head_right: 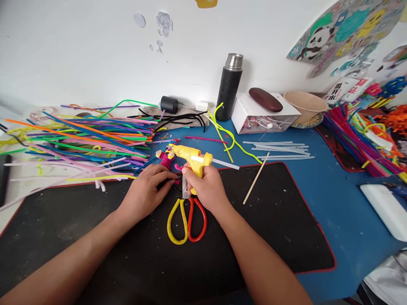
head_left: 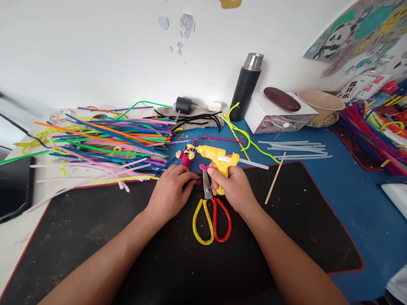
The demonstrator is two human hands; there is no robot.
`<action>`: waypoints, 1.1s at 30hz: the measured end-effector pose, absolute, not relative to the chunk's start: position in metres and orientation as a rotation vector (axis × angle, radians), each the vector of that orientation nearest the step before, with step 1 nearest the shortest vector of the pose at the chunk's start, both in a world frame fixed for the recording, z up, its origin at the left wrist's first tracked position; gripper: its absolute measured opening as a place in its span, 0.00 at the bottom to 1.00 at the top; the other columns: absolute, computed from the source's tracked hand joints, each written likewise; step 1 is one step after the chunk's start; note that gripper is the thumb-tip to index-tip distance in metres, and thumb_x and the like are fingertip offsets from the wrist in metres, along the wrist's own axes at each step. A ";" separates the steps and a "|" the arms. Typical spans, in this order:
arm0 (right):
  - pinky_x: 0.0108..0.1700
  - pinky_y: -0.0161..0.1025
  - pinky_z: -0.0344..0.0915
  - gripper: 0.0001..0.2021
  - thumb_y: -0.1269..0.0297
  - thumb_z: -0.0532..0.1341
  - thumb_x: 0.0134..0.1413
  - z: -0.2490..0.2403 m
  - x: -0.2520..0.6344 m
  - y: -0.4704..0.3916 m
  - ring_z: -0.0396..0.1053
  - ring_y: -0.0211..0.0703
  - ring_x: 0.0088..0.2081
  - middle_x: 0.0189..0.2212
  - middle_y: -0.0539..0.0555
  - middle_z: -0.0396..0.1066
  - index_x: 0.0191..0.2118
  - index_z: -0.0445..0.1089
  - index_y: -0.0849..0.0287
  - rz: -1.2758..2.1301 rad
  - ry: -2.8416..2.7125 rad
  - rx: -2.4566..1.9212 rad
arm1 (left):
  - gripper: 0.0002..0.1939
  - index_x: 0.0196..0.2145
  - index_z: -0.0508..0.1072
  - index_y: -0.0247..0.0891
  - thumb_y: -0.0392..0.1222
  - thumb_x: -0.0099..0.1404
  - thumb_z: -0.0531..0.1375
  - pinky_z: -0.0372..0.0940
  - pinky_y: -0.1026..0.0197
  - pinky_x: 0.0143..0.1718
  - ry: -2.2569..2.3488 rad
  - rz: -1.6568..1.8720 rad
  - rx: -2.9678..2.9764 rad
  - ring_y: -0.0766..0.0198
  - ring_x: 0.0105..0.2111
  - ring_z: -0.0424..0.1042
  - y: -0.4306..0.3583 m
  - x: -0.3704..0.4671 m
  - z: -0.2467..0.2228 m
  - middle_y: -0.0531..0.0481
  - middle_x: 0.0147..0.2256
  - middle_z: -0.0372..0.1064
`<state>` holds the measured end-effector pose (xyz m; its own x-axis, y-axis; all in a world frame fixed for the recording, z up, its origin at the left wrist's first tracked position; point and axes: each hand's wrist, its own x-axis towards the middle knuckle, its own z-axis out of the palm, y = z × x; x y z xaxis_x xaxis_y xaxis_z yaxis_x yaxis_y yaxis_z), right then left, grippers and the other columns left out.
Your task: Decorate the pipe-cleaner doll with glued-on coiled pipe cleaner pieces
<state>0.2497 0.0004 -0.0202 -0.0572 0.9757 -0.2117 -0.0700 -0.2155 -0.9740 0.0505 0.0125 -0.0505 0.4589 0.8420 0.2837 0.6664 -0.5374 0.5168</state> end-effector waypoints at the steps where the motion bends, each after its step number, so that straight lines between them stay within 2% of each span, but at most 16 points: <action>1: 0.26 0.36 0.66 0.14 0.51 0.68 0.60 -0.021 0.250 0.000 0.65 0.38 0.18 0.17 0.43 0.66 0.37 0.72 0.57 1.436 -1.078 -1.280 | 0.09 0.45 0.81 0.40 0.36 0.75 0.60 0.69 0.50 0.44 1.279 0.730 2.393 0.52 0.42 0.73 0.013 0.050 -0.051 0.44 0.42 0.75; 7: 0.26 0.36 0.66 0.14 0.51 0.68 0.59 -0.020 0.249 0.001 0.64 0.38 0.19 0.16 0.43 0.65 0.37 0.72 0.57 1.434 -1.071 -1.292 | 0.11 0.47 0.81 0.42 0.37 0.76 0.58 0.69 0.51 0.43 1.260 0.667 2.479 0.52 0.42 0.72 0.013 0.049 -0.049 0.44 0.42 0.75; 16: 0.26 0.37 0.66 0.15 0.49 0.69 0.58 -0.021 0.249 0.001 0.65 0.39 0.19 0.16 0.43 0.66 0.36 0.72 0.56 1.443 -1.082 -1.317 | 0.10 0.43 0.79 0.41 0.35 0.76 0.56 0.69 0.48 0.45 1.265 0.559 2.510 0.50 0.42 0.72 0.012 0.052 -0.045 0.43 0.42 0.75; 20: 0.25 0.36 0.64 0.16 0.49 0.69 0.57 -0.022 0.250 0.001 0.64 0.38 0.18 0.17 0.43 0.65 0.38 0.72 0.56 1.449 -1.048 -1.303 | 0.09 0.42 0.76 0.40 0.35 0.76 0.56 0.68 0.50 0.45 1.269 0.653 2.423 0.51 0.42 0.74 0.013 0.051 -0.045 0.45 0.41 0.77; 26: 0.25 0.36 0.65 0.18 0.46 0.71 0.57 -0.025 0.252 0.001 0.64 0.38 0.18 0.17 0.43 0.65 0.38 0.72 0.57 1.433 -1.034 -1.301 | 0.06 0.40 0.74 0.40 0.38 0.77 0.57 0.68 0.52 0.42 1.292 0.747 2.328 0.53 0.39 0.75 0.013 0.049 -0.048 0.47 0.38 0.78; 33: 0.25 0.35 0.64 0.20 0.45 0.72 0.56 -0.026 0.252 0.001 0.64 0.38 0.18 0.17 0.44 0.65 0.37 0.73 0.58 1.432 -1.025 -1.299 | 0.04 0.38 0.75 0.40 0.36 0.74 0.61 0.66 0.53 0.41 1.249 0.718 2.400 0.53 0.38 0.73 0.013 0.051 -0.048 0.47 0.37 0.77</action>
